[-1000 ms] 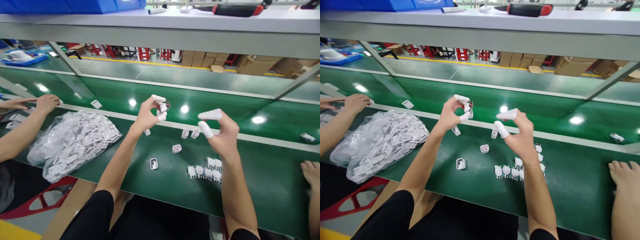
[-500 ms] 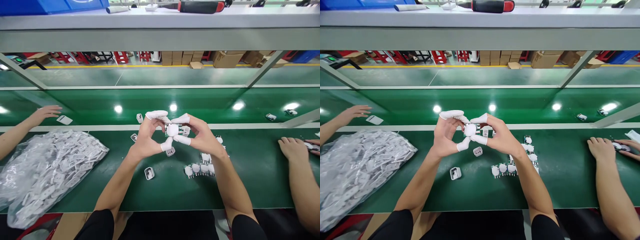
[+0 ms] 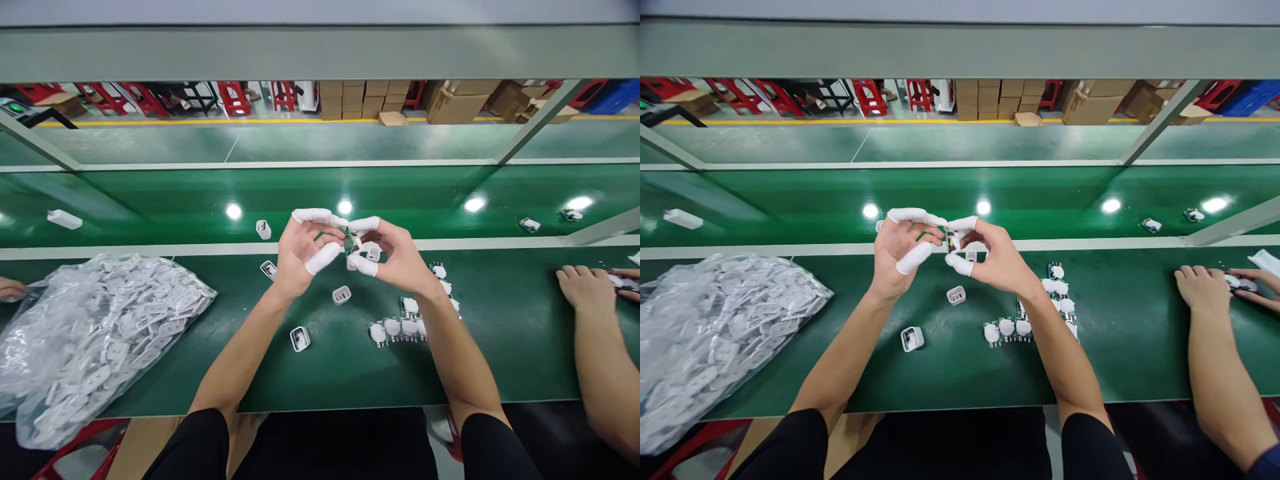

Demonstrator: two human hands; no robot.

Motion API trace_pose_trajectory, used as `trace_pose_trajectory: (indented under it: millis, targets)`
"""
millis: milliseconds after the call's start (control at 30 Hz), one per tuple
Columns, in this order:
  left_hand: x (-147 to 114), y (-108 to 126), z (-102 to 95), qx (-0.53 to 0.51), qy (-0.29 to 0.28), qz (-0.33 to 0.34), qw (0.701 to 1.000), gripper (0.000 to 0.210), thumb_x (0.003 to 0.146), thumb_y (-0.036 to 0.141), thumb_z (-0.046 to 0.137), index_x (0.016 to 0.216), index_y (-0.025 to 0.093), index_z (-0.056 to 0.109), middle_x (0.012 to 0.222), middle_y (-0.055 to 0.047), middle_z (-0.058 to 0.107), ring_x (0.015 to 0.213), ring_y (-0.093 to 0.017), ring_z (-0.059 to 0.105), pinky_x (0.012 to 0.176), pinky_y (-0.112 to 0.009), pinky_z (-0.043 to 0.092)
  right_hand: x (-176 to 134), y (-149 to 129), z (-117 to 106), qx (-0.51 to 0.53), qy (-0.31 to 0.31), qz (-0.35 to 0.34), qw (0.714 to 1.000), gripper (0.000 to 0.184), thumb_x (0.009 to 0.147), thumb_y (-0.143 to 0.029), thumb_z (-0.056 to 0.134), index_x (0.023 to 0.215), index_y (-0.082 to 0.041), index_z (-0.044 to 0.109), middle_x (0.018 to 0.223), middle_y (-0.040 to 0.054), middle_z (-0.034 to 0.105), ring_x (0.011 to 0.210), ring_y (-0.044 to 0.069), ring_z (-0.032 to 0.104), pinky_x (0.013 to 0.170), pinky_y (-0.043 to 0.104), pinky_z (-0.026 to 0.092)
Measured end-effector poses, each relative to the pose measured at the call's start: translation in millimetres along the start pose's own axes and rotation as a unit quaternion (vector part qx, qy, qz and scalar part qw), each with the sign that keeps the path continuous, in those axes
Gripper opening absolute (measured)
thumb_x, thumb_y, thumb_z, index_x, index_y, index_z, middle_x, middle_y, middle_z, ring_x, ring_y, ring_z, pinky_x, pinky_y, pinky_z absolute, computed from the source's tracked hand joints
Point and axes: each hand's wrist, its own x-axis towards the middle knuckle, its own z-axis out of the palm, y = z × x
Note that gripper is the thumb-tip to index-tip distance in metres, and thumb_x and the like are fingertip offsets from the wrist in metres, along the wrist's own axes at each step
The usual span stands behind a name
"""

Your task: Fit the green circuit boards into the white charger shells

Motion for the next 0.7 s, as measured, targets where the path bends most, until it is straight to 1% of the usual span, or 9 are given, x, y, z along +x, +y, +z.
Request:
trace_pose_trajectory:
  millis: [100,167,233,333,400,500,600,667,700]
  targets:
    - [4,3,-4.8,-0.02,0.034,-0.034,0.999,0.04,0.092,0.037,0.092,0.122,0.024,0.069,0.116,-0.006,0.078,0.095,-0.017,0.08,0.087,-0.032,0.069,1,4,-9,-0.003,0.03,-0.014,0.999,0.041,0.086,-0.033,0.093,0.124,-0.03,0.079,0.101,-0.0003,0.076,0.09,0.019,0.074,0.092,0.039,0.069]
    - [6,4,-10.1,-0.01,0.051,-0.05,0.997,0.037,0.093,0.036,0.091,0.12,0.024,0.07,0.105,-0.004,0.078,0.09,-0.015,0.078,0.082,-0.029,0.067,1,5,-16,-0.003,0.04,-0.027,0.999,0.04,0.086,-0.033,0.094,0.122,-0.029,0.079,0.101,0.0,0.076,0.091,0.019,0.074,0.092,0.04,0.069]
    - [7,3,-16.5,0.037,0.041,-0.076,0.996,0.036,0.09,0.032,0.094,0.115,0.023,0.071,0.093,0.0,0.075,0.085,-0.014,0.076,0.076,-0.026,0.064,0,3,-22,0.005,0.051,-0.039,0.998,0.043,0.083,-0.034,0.096,0.123,-0.028,0.079,0.103,0.0009,0.077,0.09,0.02,0.074,0.091,0.04,0.069]
    - [5,2,-25.9,0.157,-0.047,-0.146,0.976,0.026,0.092,0.029,0.09,0.111,0.022,0.073,0.088,0.0,0.074,0.076,-0.013,0.072,0.069,-0.024,0.06,-1,-2,-31,0.019,0.075,-0.054,0.996,0.052,0.083,-0.035,0.098,0.131,-0.03,0.08,0.117,0.0044,0.081,0.092,0.021,0.076,0.088,0.039,0.069]
    - [2,1,-30.7,0.248,-0.141,-0.191,0.939,0.015,0.102,0.032,0.077,0.114,0.023,0.076,0.081,0.001,0.074,0.062,-0.012,0.067,0.06,-0.024,0.054,-2,-5,-36,0.02,0.093,-0.07,0.993,0.053,0.083,-0.036,0.098,0.134,-0.032,0.081,0.124,0.0056,0.082,0.094,0.022,0.077,0.085,0.039,0.069]
    - [-2,-2,-34.1,0.351,-0.244,-0.22,0.877,0.021,0.111,0.031,0.058,0.115,0.023,0.077,0.066,0.003,0.066,0.046,-0.012,0.055,0.053,-0.026,0.045,-3,-7,-42,0.016,0.116,-0.096,0.988,0.049,0.083,-0.039,0.099,0.129,-0.034,0.083,0.123,0.0052,0.084,0.094,0.024,0.078,0.081,0.041,0.07]
    - [-5,-13,-34.4,0.393,-0.277,-0.246,0.841,0.026,0.109,0.022,0.051,0.12,0.022,0.075,0.061,0.004,0.062,0.048,-0.015,0.058,0.056,-0.028,0.047,-4,-8,-47,0.008,0.134,-0.105,0.985,0.048,0.083,-0.042,0.099,0.128,-0.034,0.083,0.123,0.0054,0.083,0.095,0.025,0.079,0.081,0.043,0.071]
    - [-7,-25,-34.5,0.421,-0.281,-0.259,0.822,0.033,0.106,0.017,0.048,0.129,0.02,0.071,0.071,0.001,0.068,0.056,-0.018,0.063,0.062,-0.03,0.052,-4,-9,-48,0.005,0.14,-0.106,0.984,0.049,0.082,-0.044,0.1,0.127,-0.034,0.083,0.123,0.0056,0.083,0.098,0.027,0.08,0.084,0.045,0.071]
    - [-8,-32,-34.7,0.44,-0.279,-0.254,0.815,0.035,0.105,0.017,0.048,0.134,0.019,0.068,0.082,-0.003,0.074,0.063,-0.019,0.067,0.068,-0.032,0.056,-4,-9,-48,0.006,0.141,-0.105,0.984,0.051,0.08,-0.046,0.101,0.127,-0.034,0.083,0.124,0.0058,0.083,0.101,0.028,0.08,0.087,0.047,0.072]
